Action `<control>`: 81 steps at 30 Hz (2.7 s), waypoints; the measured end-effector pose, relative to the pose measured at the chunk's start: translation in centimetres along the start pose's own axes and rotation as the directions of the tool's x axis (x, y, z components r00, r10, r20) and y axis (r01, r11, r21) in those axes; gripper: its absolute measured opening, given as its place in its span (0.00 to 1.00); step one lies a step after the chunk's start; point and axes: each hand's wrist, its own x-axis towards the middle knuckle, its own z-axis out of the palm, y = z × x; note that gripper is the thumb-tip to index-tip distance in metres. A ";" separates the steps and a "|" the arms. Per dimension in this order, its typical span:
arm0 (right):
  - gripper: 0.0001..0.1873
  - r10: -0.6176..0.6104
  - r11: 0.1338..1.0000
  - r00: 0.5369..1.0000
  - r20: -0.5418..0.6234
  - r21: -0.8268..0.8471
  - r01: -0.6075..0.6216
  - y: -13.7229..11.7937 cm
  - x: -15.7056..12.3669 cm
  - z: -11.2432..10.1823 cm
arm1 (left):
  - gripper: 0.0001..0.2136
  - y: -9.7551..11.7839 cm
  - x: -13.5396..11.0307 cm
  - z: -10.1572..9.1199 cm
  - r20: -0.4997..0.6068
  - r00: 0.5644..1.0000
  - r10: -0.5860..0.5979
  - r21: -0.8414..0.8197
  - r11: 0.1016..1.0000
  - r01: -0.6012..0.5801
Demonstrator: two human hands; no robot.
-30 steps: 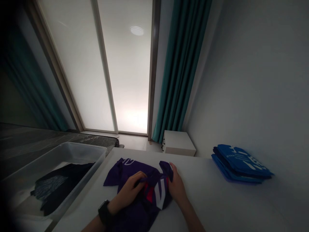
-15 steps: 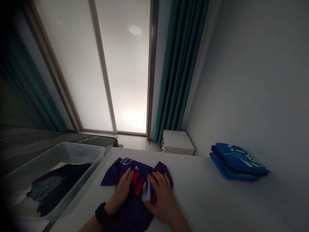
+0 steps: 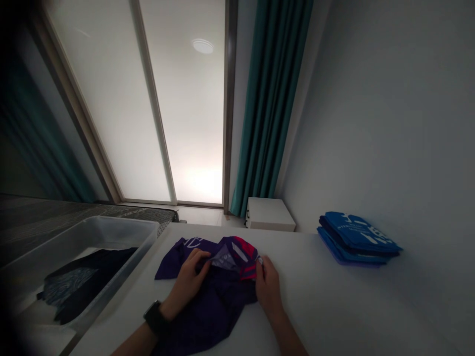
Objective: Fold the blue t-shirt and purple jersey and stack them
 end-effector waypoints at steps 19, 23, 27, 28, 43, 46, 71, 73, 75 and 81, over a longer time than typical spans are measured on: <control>0.20 0.081 0.997 0.972 -0.221 0.032 -0.076 0.2 0.8 -2.8 | 0.12 -2.5 1.5 -3.7 -0.224 0.974 -0.015 0.204 0.977 0.062; 0.23 0.082 0.995 0.988 -0.132 -0.041 -0.088 1.5 1.4 -2.4 | 0.10 -1.6 1.8 -4.1 -0.133 0.976 -0.170 0.005 0.985 0.173; 0.23 -0.196 0.940 0.971 -0.136 -0.309 0.146 1.6 1.4 -1.7 | 0.11 -1.2 1.8 -3.5 -0.002 0.943 -0.333 -0.298 0.900 0.317; 0.22 -0.276 0.914 0.954 -0.114 -0.339 0.224 1.3 1.3 -1.6 | 0.11 -1.1 1.8 -3.3 0.019 0.938 -0.346 -0.373 0.868 0.328; 0.16 -0.033 0.993 0.991 0.128 -0.111 0.048 1.2 0.7 -0.2 | 0.34 0.2 0.5 -2.7 0.207 0.977 0.049 -0.124 0.992 -0.023; 0.21 0.099 0.995 0.995 0.017 -0.001 -0.099 2.3 1.5 -0.7 | 0.27 -0.6 0.1 -2.2 0.357 0.927 0.112 0.096 0.983 -0.155; 0.20 -0.034 0.931 0.838 0.544 0.323 -0.172 -5.0 -1.0 -0.6 | 0.09 1.5 -1.1 0.2 0.308 0.948 0.075 0.391 0.899 -0.198; 0.19 -0.025 0.949 0.854 0.520 0.281 -0.143 -4.6 -0.9 -0.7 | 0.08 1.1 -0.6 0.0 0.254 0.967 -0.016 0.355 0.932 -0.078; 0.19 -0.017 0.986 0.908 0.420 0.160 -0.056 -3.4 -0.4 -1.1 | 0.11 0.6 0.1 -0.8 0.165 0.979 -0.118 0.201 0.976 0.084; 0.21 -0.080 0.910 0.975 0.205 -0.384 0.156 -0.6 1.4 -2.1 | 0.13 1.1 0.9 -2.1 -0.021 0.995 -0.102 -0.099 0.990 0.099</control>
